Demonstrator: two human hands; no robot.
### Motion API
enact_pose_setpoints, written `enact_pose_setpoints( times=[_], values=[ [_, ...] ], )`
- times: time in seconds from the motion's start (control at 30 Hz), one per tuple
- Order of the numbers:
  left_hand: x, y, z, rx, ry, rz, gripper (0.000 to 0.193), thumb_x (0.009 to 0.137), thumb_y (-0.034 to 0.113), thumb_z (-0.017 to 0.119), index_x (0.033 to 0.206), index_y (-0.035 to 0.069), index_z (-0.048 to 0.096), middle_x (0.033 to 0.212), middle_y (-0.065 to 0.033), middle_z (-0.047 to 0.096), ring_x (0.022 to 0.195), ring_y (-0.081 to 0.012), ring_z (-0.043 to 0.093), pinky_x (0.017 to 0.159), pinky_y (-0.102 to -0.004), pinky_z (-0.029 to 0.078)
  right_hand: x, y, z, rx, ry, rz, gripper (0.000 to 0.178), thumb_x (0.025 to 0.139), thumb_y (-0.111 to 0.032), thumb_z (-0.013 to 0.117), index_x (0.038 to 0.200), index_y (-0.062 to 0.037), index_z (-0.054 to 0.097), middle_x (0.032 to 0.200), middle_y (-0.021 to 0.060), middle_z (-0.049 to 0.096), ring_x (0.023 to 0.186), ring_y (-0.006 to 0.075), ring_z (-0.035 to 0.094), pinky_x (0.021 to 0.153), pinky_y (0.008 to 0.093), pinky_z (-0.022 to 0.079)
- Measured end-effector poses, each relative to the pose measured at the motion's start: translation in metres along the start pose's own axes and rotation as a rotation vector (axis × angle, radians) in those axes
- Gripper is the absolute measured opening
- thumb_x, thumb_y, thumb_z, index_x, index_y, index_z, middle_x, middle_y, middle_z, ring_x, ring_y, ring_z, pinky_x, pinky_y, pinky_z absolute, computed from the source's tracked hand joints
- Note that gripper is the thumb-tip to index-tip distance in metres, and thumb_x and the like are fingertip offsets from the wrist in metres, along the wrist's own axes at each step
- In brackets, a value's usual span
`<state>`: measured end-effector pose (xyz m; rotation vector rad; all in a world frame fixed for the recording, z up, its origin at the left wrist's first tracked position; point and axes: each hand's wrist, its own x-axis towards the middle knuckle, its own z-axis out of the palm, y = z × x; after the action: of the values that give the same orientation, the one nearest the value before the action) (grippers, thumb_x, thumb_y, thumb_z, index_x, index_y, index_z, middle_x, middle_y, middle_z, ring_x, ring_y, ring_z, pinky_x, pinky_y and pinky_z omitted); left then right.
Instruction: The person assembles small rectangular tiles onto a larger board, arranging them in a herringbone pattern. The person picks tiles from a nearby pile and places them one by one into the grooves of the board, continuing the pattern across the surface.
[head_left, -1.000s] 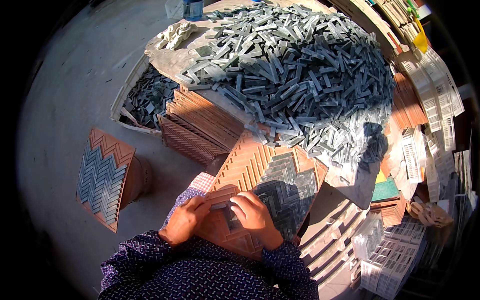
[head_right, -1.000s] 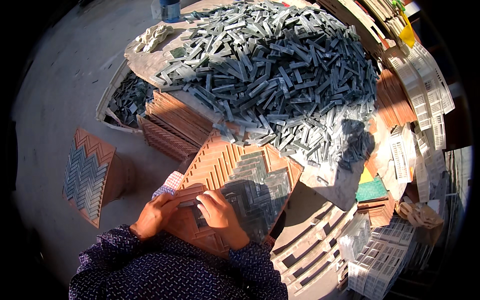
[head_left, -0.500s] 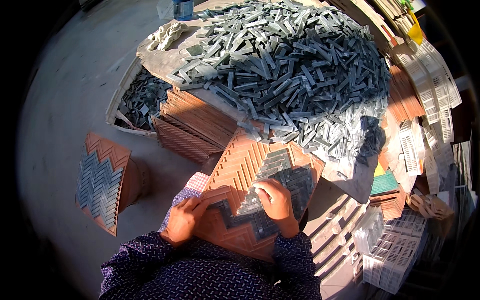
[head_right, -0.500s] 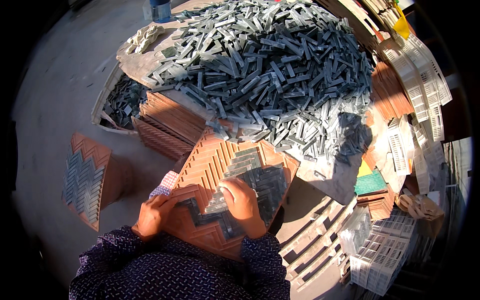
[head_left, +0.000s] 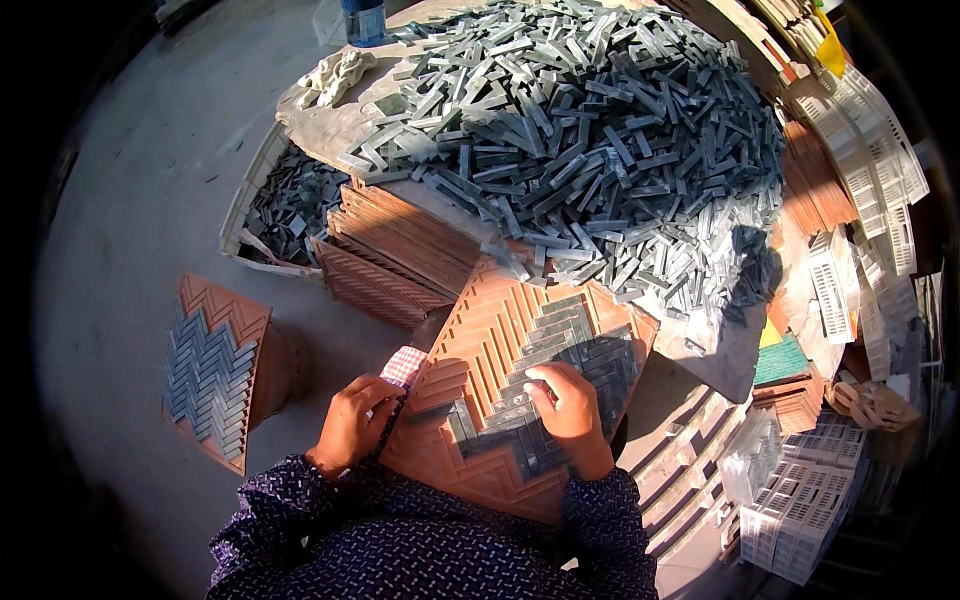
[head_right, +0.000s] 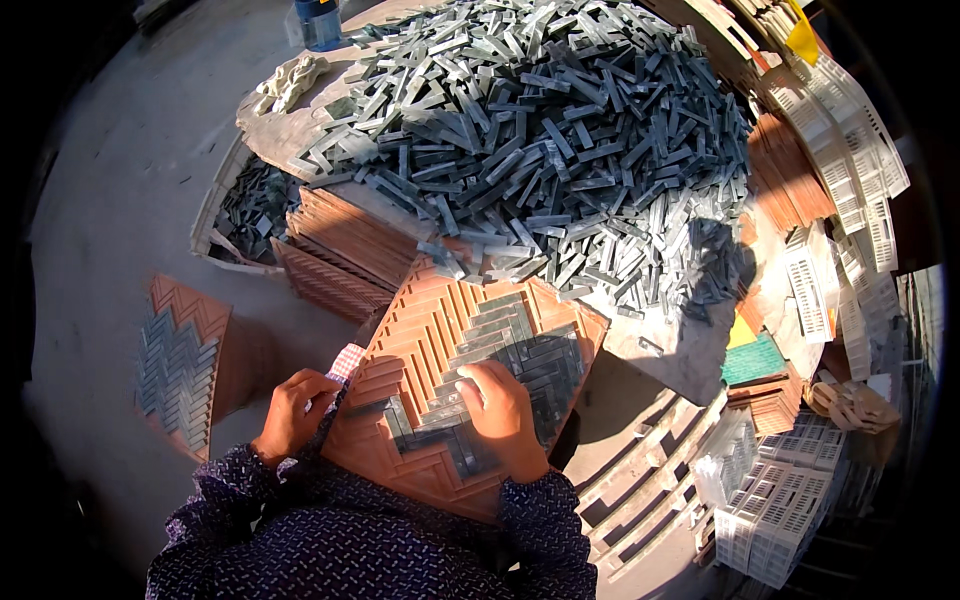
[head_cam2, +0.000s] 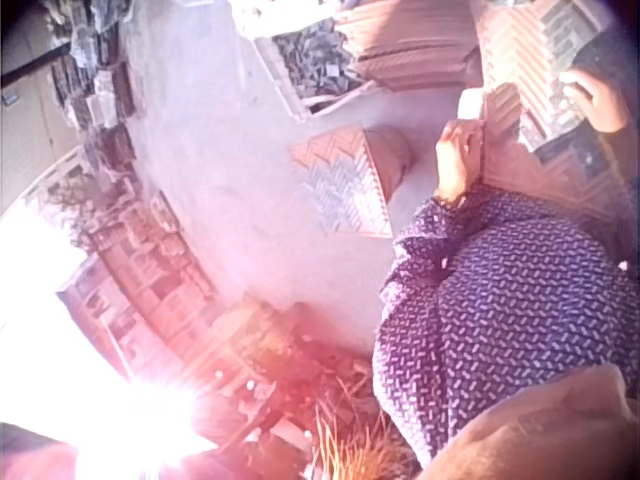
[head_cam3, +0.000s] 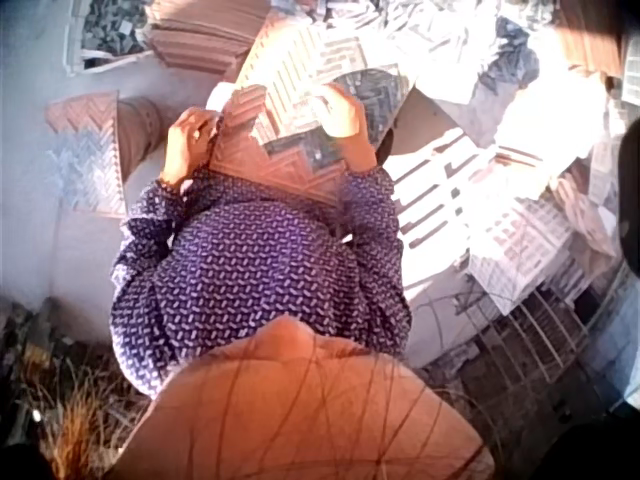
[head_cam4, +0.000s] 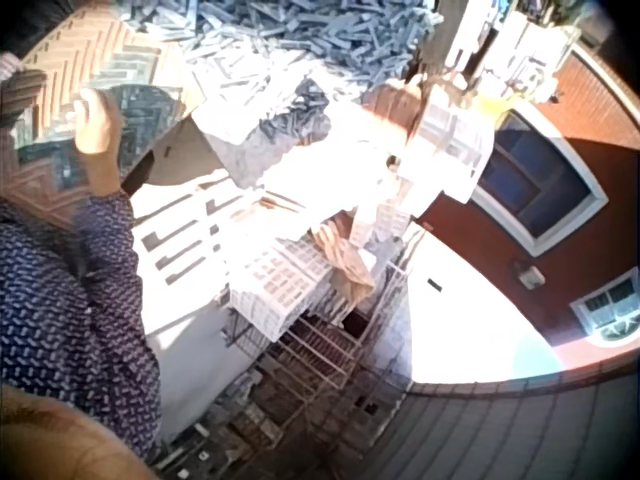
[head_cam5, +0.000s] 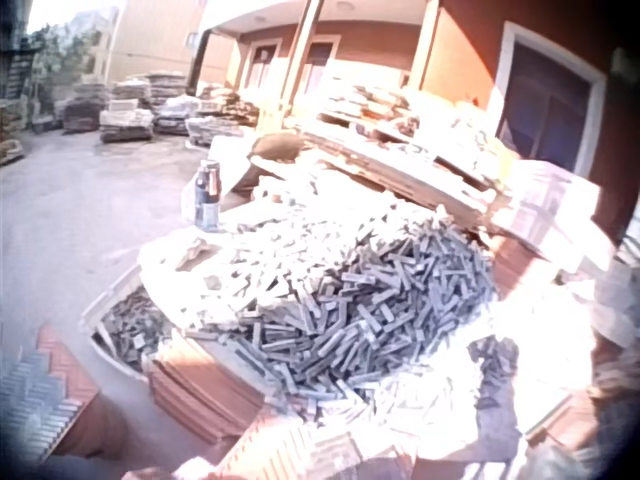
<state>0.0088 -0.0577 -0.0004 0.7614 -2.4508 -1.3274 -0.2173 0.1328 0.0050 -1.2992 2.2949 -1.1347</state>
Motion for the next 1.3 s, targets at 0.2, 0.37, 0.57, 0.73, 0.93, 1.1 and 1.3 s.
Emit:
enact_pose_setpoints(
  times=[0.2,0.37,0.57,0.73,0.93,1.1,1.3],
  values=[
    [0.041,0.013,-0.016,0.01,-0.024,0.058,0.013,0.077,0.002,0.066,0.091,0.001,0.066,0.085,-0.0138,0.064,0.075,-0.0327,0.063,0.067,-0.0362,0.051,0.048,0.014,-0.002,-0.037,0.095,-0.028,0.016,0.08,-0.003,0.065,0.096,-0.0021,0.063,0.087,0.0133,0.064,0.076,0.0299,0.062,0.063,0.0351,0.049],
    [0.066,0.023,-0.001,0.048,-0.045,0.299,0.013,0.076,0.002,0.067,0.089,0.001,0.065,0.084,-0.0136,0.063,0.077,-0.0321,0.062,0.068,-0.0376,0.051,0.083,0.02,0.006,-0.206,0.19,-0.048,0.022,0.078,-0.006,0.067,0.099,-0.0025,0.062,0.09,0.0142,0.063,0.081,0.0335,0.062,0.07,0.0398,0.049],
    [0.15,0.016,0.048,0.145,0.03,0.493,0.027,0.077,0.004,0.056,0.104,0.001,0.061,0.11,-0.0142,0.059,0.098,-0.0339,0.057,0.082,-0.0381,0.049,0.109,0.026,0.016,-0.346,0.168,-0.078,0.031,0.073,-0.007,0.07,0.102,-0.0023,0.061,0.106,0.0163,0.059,0.094,0.0371,0.059,0.078,0.0409,0.05],
    [0.212,0.011,0.065,0.36,0.01,0.627,0.03,0.076,0.005,0.056,0.106,0.006,0.063,0.11,-0.0097,0.057,0.102,-0.0298,0.053,0.085,-0.0368,0.048,0.12,0.02,0.018,-0.35,0.048,-0.059,0.032,0.07,-0.007,0.074,0.097,-0.0014,0.059,0.102,0.0144,0.057,0.097,0.0342,0.058,0.081,0.0406,0.049],
    [0.199,0.023,0.037,0.333,-0.014,0.522,0.029,0.076,0.007,0.063,0.105,0.006,0.062,0.098,-0.0103,0.056,0.097,-0.0315,0.054,0.081,-0.0396,0.047,0.12,0.031,0.009,-0.337,0.011,-0.097,0.032,0.077,-0.009,0.069,0.106,0.0007,0.058,0.109,0.0157,0.056,0.101,0.0347,0.057,0.083,0.0415,0.049],
    [0.128,0.005,0.022,0.166,-0.025,0.404,0.027,0.072,0.007,0.07,0.098,0.003,0.063,0.093,-0.0135,0.06,0.088,-0.0353,0.059,0.076,-0.0413,0.049,0.129,0.032,0.011,-0.266,-0.097,0.051,0.021,0.08,-0.009,0.065,0.1,-0.0024,0.064,0.105,0.0176,0.058,0.094,0.0372,0.059,0.08,0.044,0.049],
    [0.062,-0.003,0.022,0.1,-0.07,0.317,0.025,0.074,0.007,0.07,0.098,0.004,0.065,0.095,-0.0129,0.061,0.089,-0.0338,0.06,0.076,-0.0405,0.05,0.136,0.019,0.012,-0.39,-0.17,0.148,0.017,0.083,-0.01,0.061,0.097,-0.0018,0.06,0.097,0.0174,0.06,0.091,0.0395,0.058,0.077,0.0455,0.048]
  ],
)
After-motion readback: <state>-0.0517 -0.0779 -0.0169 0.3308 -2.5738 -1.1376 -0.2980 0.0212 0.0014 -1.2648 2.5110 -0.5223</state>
